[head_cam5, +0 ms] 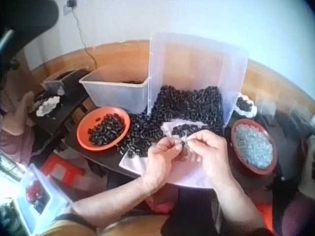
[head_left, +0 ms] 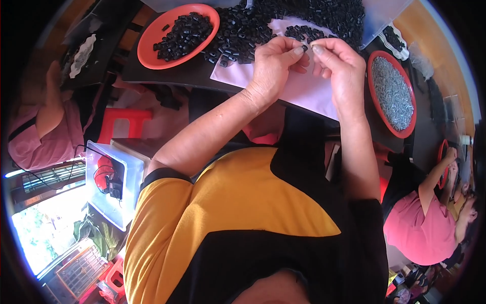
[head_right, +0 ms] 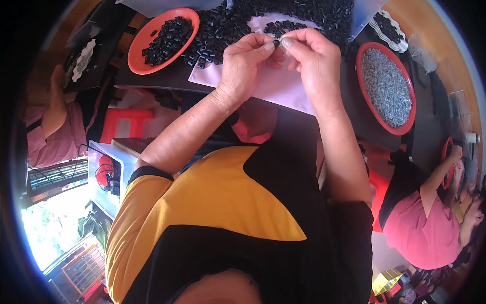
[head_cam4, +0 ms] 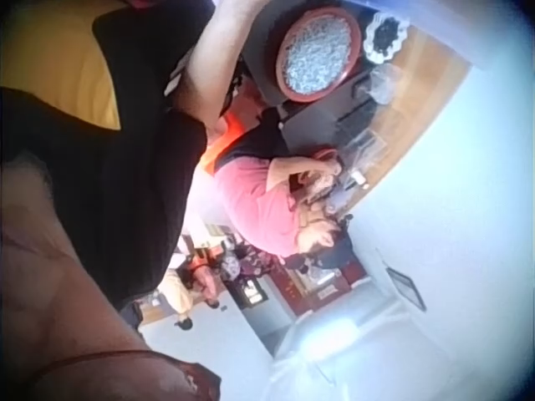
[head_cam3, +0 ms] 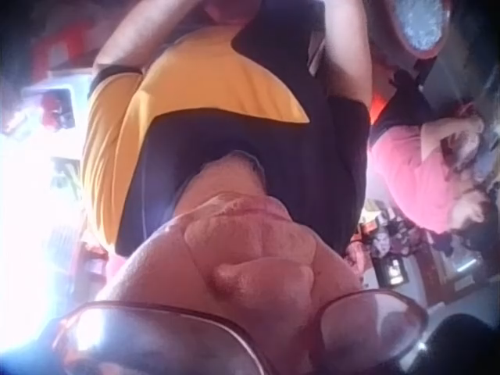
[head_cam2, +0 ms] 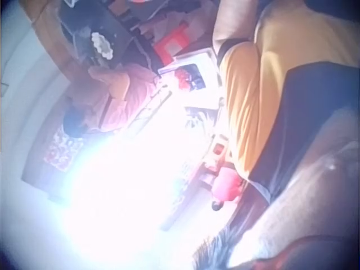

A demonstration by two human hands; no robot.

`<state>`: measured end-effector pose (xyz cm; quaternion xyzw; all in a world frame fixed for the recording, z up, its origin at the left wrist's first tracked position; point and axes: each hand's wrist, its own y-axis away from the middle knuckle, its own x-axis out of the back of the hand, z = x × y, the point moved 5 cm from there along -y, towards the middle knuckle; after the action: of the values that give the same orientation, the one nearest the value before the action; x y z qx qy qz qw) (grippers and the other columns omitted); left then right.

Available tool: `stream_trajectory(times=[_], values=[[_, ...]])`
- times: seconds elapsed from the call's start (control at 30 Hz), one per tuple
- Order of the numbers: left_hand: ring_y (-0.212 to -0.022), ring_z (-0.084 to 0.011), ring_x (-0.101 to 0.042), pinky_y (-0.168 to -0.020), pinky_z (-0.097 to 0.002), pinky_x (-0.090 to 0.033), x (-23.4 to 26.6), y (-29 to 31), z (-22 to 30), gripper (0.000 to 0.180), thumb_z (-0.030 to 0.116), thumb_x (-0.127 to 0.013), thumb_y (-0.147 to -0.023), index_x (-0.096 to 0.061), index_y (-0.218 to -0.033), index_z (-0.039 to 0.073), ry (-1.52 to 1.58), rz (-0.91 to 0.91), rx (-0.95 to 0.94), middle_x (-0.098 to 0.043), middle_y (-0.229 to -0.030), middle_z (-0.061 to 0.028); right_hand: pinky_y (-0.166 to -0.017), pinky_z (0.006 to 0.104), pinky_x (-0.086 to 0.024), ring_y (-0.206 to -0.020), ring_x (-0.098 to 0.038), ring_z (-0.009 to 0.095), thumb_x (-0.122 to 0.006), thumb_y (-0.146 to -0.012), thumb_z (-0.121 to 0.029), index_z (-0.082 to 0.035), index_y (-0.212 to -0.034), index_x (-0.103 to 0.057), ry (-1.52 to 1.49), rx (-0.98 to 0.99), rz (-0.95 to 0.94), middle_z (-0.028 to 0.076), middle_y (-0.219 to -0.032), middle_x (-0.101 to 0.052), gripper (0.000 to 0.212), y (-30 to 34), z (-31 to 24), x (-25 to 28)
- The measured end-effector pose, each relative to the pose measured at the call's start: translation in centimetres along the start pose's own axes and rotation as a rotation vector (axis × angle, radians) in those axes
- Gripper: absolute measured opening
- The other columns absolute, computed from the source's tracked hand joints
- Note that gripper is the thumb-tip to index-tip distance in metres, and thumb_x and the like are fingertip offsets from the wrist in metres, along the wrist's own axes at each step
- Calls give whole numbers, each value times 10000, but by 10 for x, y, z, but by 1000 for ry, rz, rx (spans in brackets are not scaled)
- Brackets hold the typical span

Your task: The person assembles small components by picking up plastic pieces and inserting small pins into them by hand.

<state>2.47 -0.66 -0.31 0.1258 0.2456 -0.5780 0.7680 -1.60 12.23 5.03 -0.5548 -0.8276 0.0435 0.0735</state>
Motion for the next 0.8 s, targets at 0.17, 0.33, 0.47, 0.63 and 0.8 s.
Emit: stream_trajectory(times=[0.17, 0.33, 0.47, 0.63, 0.8], values=[[-689, -126, -613, -648, -245, -515, -1, 0, -1, 88, 50, -590, -923, -616, -958, -27, -61, -27, -10, -656, -814, -75, -559, 205, -420, -631, -555, 71, -643, -880, -75, -11, -931, -689, -49, -14, -20, 14, -757, -636, 94, -1, 2, -6], [-757, -141, -629, -704, -266, -516, 0, 2, 1, 124, 59, -582, -937, -624, -995, -41, -139, -41, 0, -663, -841, -85, -565, 215, -439, -666, -606, 92, -642, -885, -77, -4, -947, -685, -68, -21, 19, 27, -763, -648, 106, -3, 7, -5], [-731, -137, -621, -686, -258, -507, 2, 0, 0, 116, 58, -587, -931, -633, -977, -38, -127, -35, -2, -664, -833, -77, -551, 214, -417, -630, -591, 94, -646, -886, -97, -11, -942, -687, -99, -65, 15, 23, -754, -647, 111, -3, 11, -6], [-687, -123, -593, -651, -240, -482, 0, 2, 2, 110, 59, -594, -924, -640, -964, -32, -125, -38, 14, -662, -819, -72, -523, 208, -350, -580, -561, 93, -656, -887, -152, -40, -936, -694, -131, -121, 23, 14, -736, -645, 128, -7, 23, -2], [-656, -108, -578, -628, -229, -469, 1, 2, 2, 99, 59, -605, -914, -646, -950, -24, -155, -23, 19, -658, -784, -60, -584, 221, -430, -648, -592, 96, -657, -878, -86, -17, -960, -690, -44, -10, 47, 22, -762, -654, 112, -5, 20, -6]])
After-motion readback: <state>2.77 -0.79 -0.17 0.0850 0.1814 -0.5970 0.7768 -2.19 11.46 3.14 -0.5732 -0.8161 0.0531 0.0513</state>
